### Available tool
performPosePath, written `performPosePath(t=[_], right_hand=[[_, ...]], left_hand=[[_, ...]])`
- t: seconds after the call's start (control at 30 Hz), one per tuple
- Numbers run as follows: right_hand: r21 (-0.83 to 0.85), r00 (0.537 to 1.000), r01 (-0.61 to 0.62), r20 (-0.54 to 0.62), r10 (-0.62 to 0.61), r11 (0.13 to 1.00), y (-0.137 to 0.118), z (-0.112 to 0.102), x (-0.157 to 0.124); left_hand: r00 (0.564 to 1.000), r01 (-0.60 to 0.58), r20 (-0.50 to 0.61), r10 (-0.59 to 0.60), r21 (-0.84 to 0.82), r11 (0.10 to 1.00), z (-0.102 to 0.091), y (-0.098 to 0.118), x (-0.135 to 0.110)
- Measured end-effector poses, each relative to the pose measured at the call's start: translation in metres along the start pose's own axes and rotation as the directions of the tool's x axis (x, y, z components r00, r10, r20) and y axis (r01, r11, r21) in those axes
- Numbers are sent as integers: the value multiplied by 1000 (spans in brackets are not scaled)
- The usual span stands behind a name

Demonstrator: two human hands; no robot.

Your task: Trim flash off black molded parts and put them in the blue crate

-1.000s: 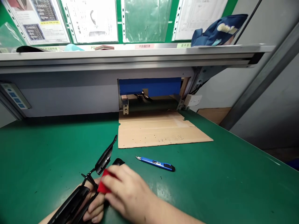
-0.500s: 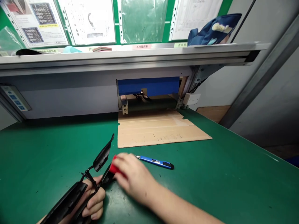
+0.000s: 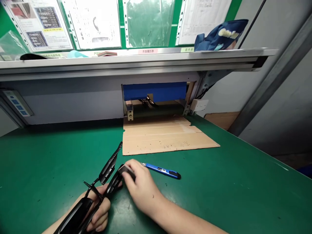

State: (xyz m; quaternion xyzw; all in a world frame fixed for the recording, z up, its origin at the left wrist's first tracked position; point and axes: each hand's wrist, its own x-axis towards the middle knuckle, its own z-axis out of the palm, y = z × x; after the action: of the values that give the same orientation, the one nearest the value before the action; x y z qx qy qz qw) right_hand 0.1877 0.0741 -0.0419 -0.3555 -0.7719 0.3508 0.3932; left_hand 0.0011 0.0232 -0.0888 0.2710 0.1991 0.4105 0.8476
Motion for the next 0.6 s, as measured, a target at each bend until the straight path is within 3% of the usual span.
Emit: performPosePath(t=[0.1, 0.23, 0.47, 0.6], right_hand=[[-46, 997, 11, -82, -15, 999, 8, -10, 4], [-24, 986, 160, 51, -158, 987, 2, -7, -1], [77, 932, 282, 216, -292, 956, -9, -15, -4], [7, 972, 234, -5, -234, 972, -8, -10, -4]], left_hand=[[1000, 8, -13, -8, -33, 999, 6, 1, -3], [1000, 17, -6, -18, -48, 999, 4, -1, -3], [999, -34, 2, 34, -23, 999, -4, -4, 1], [999, -46, 20, 47, -15, 999, -4, -8, 1]])
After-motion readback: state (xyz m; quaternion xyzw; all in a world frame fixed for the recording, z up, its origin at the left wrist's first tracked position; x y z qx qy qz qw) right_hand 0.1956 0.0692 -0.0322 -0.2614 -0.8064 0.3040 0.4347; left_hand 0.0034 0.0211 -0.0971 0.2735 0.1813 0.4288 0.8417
